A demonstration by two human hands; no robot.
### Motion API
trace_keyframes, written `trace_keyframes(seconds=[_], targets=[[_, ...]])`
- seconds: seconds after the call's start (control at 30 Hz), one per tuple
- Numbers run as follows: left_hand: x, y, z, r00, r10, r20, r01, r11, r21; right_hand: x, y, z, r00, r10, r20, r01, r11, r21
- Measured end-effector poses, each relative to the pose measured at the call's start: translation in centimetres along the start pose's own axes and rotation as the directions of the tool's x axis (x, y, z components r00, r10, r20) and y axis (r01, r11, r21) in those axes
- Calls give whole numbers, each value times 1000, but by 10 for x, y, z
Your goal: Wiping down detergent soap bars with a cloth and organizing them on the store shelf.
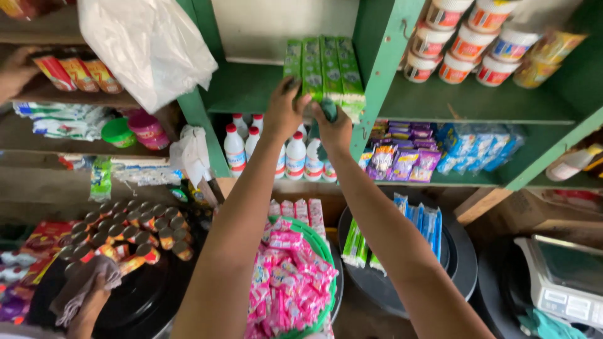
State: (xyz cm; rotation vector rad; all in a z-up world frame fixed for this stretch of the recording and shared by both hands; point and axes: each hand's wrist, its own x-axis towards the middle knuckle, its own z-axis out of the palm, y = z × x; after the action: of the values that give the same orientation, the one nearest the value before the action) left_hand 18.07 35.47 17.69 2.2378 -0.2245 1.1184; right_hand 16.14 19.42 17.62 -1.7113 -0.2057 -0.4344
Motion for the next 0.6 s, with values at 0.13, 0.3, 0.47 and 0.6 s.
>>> trace_keyframes(seconds=[0.13,0.3,0.47,0.6], targets=[[-19,42,-16,979,60,-193,-92,983,-161,-18,7,-29,990,-8,141,-9,993,114],[-78,89,-14,878,-33,-478,-18,995,-103,-47,86,-68,936,129,328,-161,984,72],[-177,124,2,958,-56,-280,49,998,-32,-113,215,-129,631,615,472,-727,682,83],[-262,114,54,979,-198,-46,192,975,-109,-163,298,-202,214,722,658,-973,213,83]])
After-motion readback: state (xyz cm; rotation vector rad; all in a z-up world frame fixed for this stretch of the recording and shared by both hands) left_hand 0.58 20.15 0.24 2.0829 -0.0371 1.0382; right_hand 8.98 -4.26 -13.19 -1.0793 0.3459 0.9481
